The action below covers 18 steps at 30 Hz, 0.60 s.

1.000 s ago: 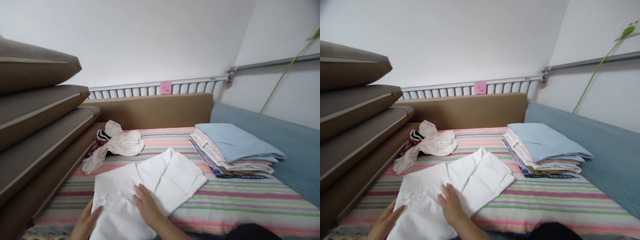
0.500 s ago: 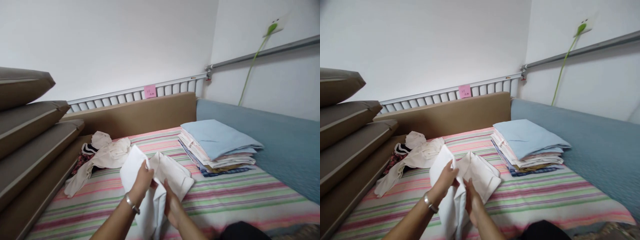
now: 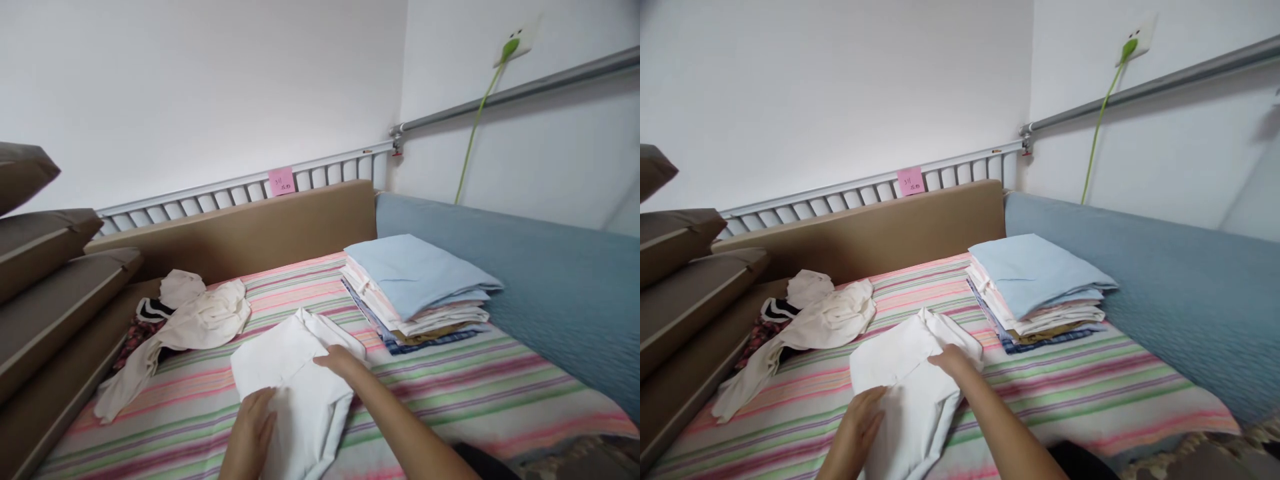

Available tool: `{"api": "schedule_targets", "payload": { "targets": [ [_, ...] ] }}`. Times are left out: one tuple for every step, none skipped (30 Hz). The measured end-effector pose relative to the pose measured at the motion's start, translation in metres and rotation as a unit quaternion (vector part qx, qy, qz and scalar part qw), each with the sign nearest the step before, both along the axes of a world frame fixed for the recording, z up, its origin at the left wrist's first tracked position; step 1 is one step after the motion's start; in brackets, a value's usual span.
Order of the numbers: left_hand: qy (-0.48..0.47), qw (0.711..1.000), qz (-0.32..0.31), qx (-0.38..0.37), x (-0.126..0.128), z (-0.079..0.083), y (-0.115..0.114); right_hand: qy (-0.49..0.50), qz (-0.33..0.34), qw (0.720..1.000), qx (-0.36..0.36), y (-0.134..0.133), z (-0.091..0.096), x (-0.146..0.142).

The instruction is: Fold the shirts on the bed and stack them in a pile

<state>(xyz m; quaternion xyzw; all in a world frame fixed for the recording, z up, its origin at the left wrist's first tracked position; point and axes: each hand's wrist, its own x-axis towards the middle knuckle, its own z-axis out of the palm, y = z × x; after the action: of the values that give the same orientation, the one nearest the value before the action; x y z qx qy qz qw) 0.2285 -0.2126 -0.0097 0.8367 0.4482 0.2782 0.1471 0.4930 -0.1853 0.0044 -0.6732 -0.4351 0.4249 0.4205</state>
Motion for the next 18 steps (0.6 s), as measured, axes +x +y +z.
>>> {"api": "schedule_targets", "payload": {
  "targets": [
    [0.026, 0.998, 0.006, 0.054, -0.013, -0.01, 0.0, -0.046, 0.008, 0.999, -0.013, 0.006, 0.003, -0.004],
    [0.049, 0.993, 0.006, 0.109, -0.021, -0.019, 0.0, -0.089, 0.016, 0.996, -0.021, 0.01, 0.007, -0.007],
    [0.069, 0.984, 0.002, 0.162, -0.025, -0.027, 0.001, -0.127, 0.026, 0.991, -0.023, 0.015, 0.011, -0.01],
    [0.089, 0.974, -0.003, 0.206, -0.024, -0.033, 0.001, -0.158, 0.037, 0.987, -0.019, 0.019, 0.017, -0.01],
    [0.11, 0.965, -0.005, 0.237, -0.02, -0.036, 0.001, -0.182, 0.049, 0.982, -0.013, 0.022, 0.022, -0.007],
    [0.132, 0.958, -0.004, 0.253, -0.013, -0.036, 0.0, -0.202, 0.061, 0.977, -0.008, 0.026, 0.027, -0.002],
    [0.153, 0.955, -0.004, 0.255, -0.003, -0.035, -0.001, -0.219, 0.071, 0.973, -0.003, 0.029, 0.032, 0.006],
    [0.171, 0.954, -0.008, 0.245, 0.008, -0.031, -0.002, -0.234, 0.078, 0.969, -0.002, 0.032, 0.035, 0.016],
    [0.186, 0.956, -0.016, 0.226, 0.02, -0.027, -0.004, -0.249, 0.08, 0.965, -0.004, 0.035, 0.036, 0.027],
    [0.196, 0.959, -0.032, 0.201, 0.031, -0.023, -0.006, -0.265, 0.078, 0.961, -0.012, 0.037, 0.036, 0.038],
    [0.201, 0.963, -0.051, 0.172, 0.042, -0.019, -0.007, -0.282, 0.073, 0.956, -0.024, 0.039, 0.033, 0.049],
    [0.201, 0.966, -0.071, 0.143, 0.05, -0.017, -0.008, -0.297, 0.067, 0.952, -0.04, 0.04, 0.029, 0.058],
    [0.197, 0.97, -0.09, 0.114, 0.056, -0.016, -0.008, -0.311, 0.062, 0.947, -0.057, 0.041, 0.024, 0.065],
    [0.185, 0.973, -0.106, 0.09, 0.059, -0.016, -0.007, -0.322, 0.059, 0.942, -0.072, 0.041, 0.019, 0.07],
    [0.163, 0.977, -0.116, 0.071, 0.06, -0.018, -0.005, -0.33, 0.057, 0.939, -0.082, 0.042, 0.013, 0.074],
    [0.13, 0.983, -0.114, 0.059, 0.058, -0.02, -0.002, -0.336, 0.058, 0.936, -0.086, 0.042, 0.009, 0.076],
    [0.087, 0.99, -0.1, 0.05, 0.055, -0.021, 0.003, -0.34, 0.058, 0.935, -0.086, 0.043, 0.005, 0.078],
    [0.037, 0.996, -0.073, 0.041, 0.049, -0.023, 0.01, -0.342, 0.058, 0.934, -0.083, 0.043, 0.002, 0.079]
  ]
}}
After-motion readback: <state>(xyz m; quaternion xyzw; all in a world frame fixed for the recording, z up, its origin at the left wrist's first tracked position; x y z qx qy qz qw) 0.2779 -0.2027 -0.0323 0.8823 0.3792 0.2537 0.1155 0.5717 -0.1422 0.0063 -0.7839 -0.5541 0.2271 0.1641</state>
